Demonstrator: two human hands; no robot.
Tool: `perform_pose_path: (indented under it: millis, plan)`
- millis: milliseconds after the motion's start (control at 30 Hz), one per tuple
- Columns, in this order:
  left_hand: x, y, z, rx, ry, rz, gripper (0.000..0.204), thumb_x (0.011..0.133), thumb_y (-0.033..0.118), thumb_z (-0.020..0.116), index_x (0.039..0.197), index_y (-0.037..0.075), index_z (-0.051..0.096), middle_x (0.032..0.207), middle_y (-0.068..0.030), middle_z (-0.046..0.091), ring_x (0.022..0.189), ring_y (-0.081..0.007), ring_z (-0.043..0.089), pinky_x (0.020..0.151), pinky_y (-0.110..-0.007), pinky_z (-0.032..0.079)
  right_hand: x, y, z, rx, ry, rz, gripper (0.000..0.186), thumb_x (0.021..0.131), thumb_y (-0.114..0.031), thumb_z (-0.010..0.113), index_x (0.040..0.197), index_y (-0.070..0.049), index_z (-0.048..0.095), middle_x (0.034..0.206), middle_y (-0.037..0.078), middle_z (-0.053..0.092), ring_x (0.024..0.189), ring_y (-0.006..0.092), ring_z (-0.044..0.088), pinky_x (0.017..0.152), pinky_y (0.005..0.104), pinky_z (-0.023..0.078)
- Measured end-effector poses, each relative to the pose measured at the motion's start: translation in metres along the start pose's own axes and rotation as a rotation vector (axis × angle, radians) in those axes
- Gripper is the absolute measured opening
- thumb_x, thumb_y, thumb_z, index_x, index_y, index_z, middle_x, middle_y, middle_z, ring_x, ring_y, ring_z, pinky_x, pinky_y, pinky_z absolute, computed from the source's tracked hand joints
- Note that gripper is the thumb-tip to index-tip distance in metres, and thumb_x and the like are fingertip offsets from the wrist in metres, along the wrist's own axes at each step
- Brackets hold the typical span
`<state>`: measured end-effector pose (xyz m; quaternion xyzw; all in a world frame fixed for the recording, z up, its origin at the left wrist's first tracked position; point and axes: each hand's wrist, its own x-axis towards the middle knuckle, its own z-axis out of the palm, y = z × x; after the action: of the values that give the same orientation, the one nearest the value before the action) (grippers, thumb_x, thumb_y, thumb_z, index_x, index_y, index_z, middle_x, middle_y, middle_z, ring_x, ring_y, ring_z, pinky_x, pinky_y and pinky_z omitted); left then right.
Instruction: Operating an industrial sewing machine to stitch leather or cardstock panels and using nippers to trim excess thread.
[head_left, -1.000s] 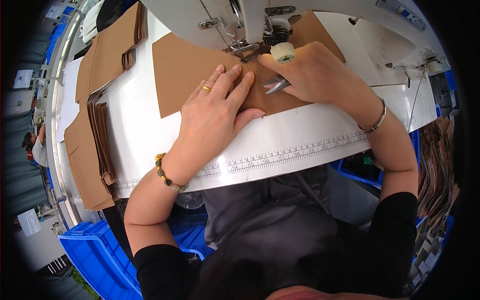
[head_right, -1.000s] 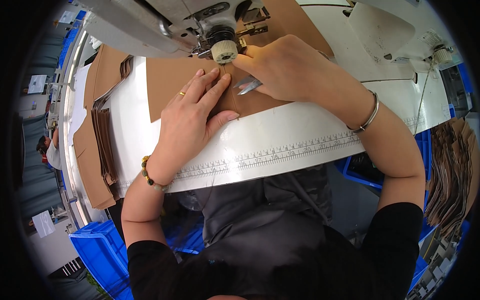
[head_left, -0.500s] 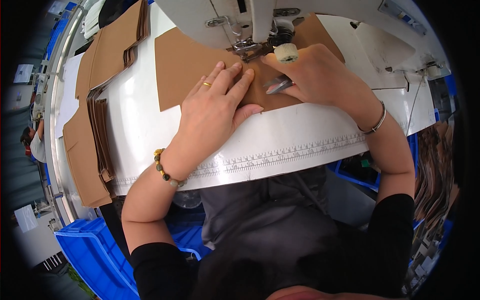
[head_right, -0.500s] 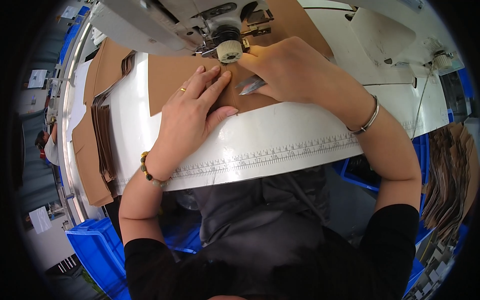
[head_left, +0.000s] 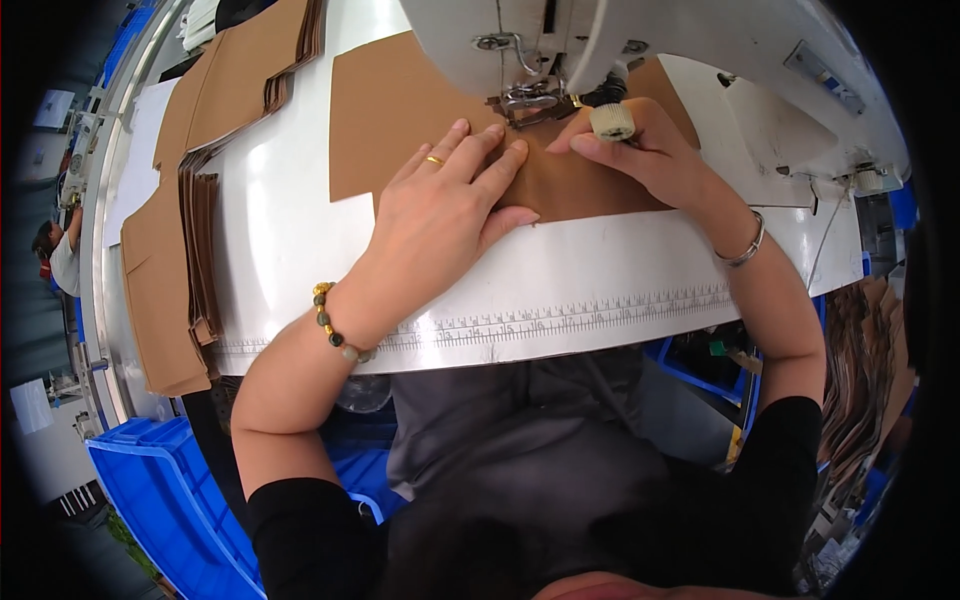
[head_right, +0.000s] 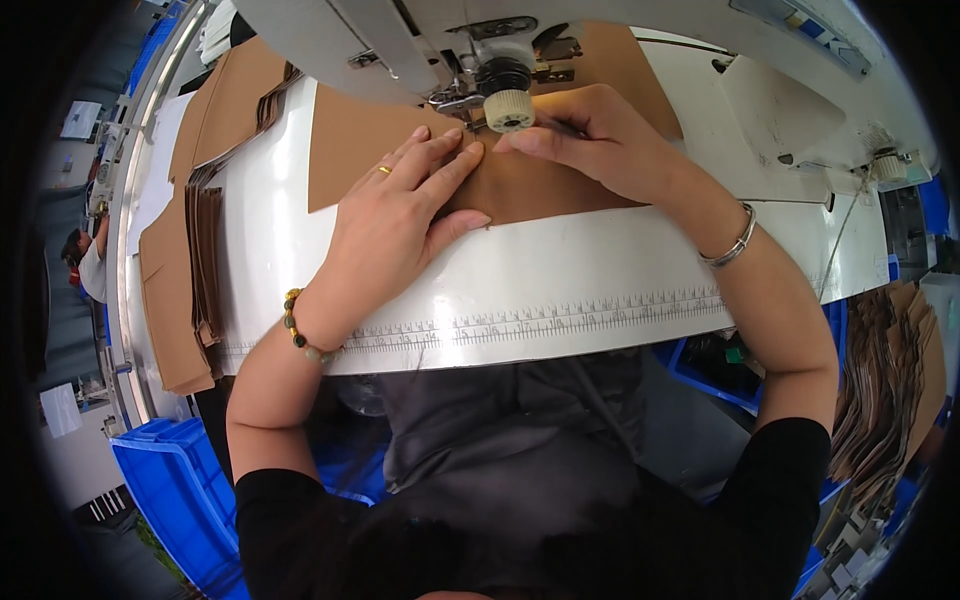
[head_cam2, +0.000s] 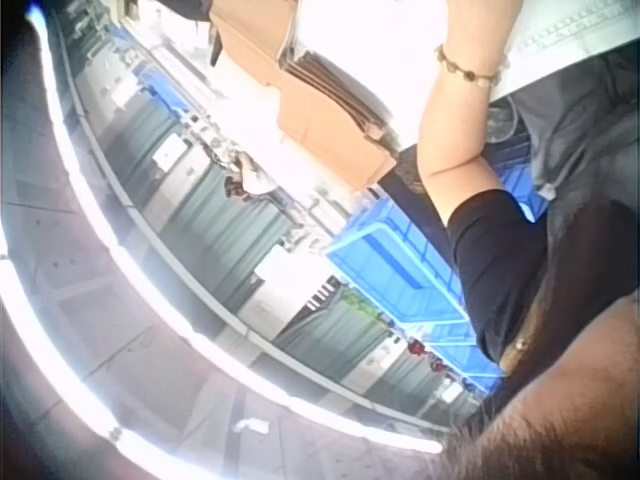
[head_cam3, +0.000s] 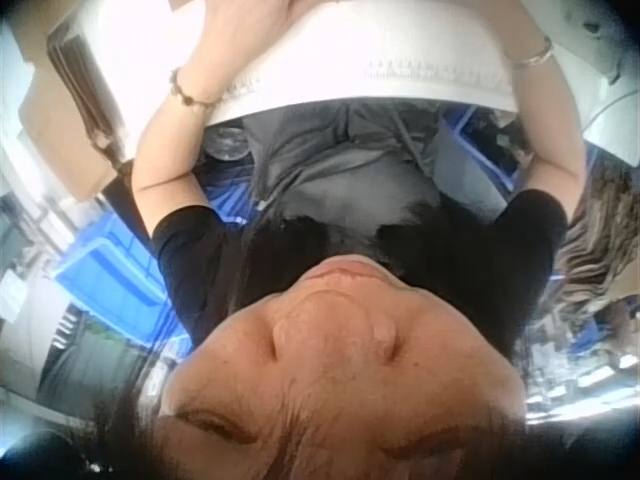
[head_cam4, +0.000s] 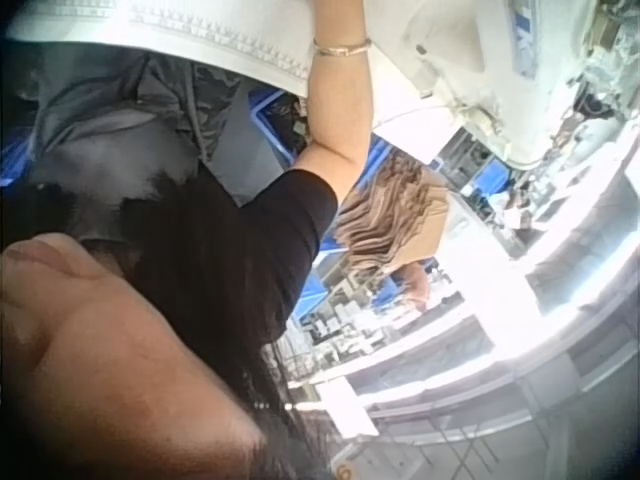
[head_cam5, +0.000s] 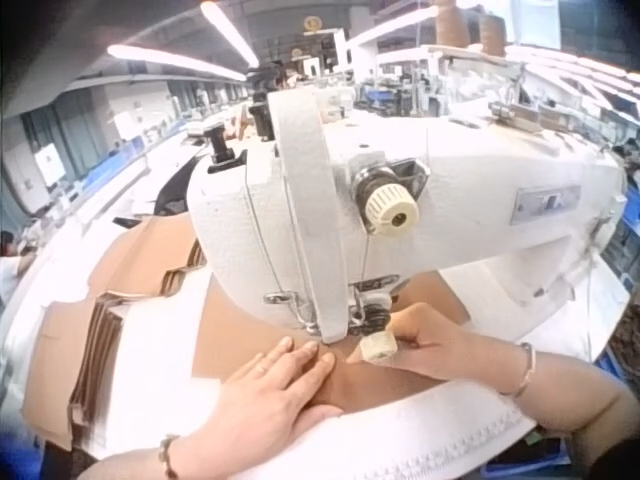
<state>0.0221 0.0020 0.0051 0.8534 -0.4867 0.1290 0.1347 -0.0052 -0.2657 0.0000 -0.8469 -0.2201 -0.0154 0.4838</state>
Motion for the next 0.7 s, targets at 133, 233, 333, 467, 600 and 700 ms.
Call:
perform_pose_path:
  millis: [133, 233, 333, 467, 600, 700]
  plan:
    - [-0.002, -0.002, 0.002, 0.016, 0.018, -0.001, 0.057, 0.09, 0.045, 0.07, 0.135, 0.011, 0.065, 0.135, -0.0109, 0.063, 0.13, -0.0361, 0.058, 0.103, -0.043, 0.05, -0.004, -0.012, -0.011, 0.408, 0.029, 0.181, 0.033, 0.1, -0.029, 0.065, 0.109, 0.002, 0.071, 0.074, 0.0, 0.065, 0.058, 0.0048, 0.049, 0.052, 0.0225, 0.039]
    - [-0.006, 0.0, 0.003, 0.033, 0.02, 0.002, 0.057, 0.09, 0.045, 0.07, 0.135, 0.012, 0.064, 0.136, -0.011, 0.063, 0.129, -0.0361, 0.058, 0.103, -0.043, 0.05, -0.01, 0.003, -0.019, 0.474, 0.025, 0.201, 0.032, 0.1, -0.028, 0.064, 0.111, 0.002, 0.069, 0.072, -0.001, 0.064, 0.055, 0.0015, 0.045, 0.048, 0.0191, 0.034]
    - [-0.019, 0.002, -0.004, 0.041, -0.009, -0.023, 0.058, 0.089, 0.045, 0.07, 0.136, 0.012, 0.064, 0.137, -0.0115, 0.062, 0.129, -0.0363, 0.058, 0.103, -0.044, 0.05, -0.008, 0.003, -0.019, 0.512, 0.023, 0.188, 0.029, 0.1, -0.028, 0.064, 0.1, 0.0, 0.068, 0.067, -0.003, 0.06, 0.054, 0.0015, 0.043, 0.047, 0.0193, 0.033]
    - [-0.054, 0.013, -0.027, 0.007, -0.087, -0.091, 0.06, 0.086, 0.044, 0.072, 0.138, 0.014, 0.063, 0.14, -0.0115, 0.06, 0.132, -0.0369, 0.056, 0.106, -0.047, 0.048, -0.007, -0.004, -0.004, 0.061, 0.151, -0.017, 0.035, 0.098, -0.028, 0.068, 0.076, -0.001, 0.061, 0.058, 0.0, 0.054, 0.052, 0.0105, 0.048, 0.052, 0.0258, 0.038]
    - [-0.107, 0.028, -0.061, -0.076, -0.191, -0.233, 0.064, 0.08, 0.042, 0.078, 0.137, 0.016, 0.063, 0.143, -0.0095, 0.059, 0.135, -0.0365, 0.053, 0.11, -0.052, 0.045, -0.004, -0.066, -0.013, -0.471, -0.167, 0.172, 0.031, 0.089, -0.026, 0.074, 0.076, -0.002, 0.058, 0.064, 0.014, 0.057, 0.058, 0.0269, 0.058, 0.058, 0.0335, 0.043]
    - [-0.126, 0.036, -0.084, -0.178, -0.266, -0.284, 0.065, 0.078, 0.043, 0.079, 0.135, 0.014, 0.065, 0.141, -0.0095, 0.061, 0.137, -0.0363, 0.052, 0.111, -0.054, 0.044, -0.004, -0.08, -0.003, -0.513, -0.194, 0.021, 0.027, 0.089, -0.025, 0.073, 0.085, -0.003, 0.058, 0.068, 0.013, 0.061, 0.063, 0.0297, 0.06, 0.062, 0.0365, 0.045]
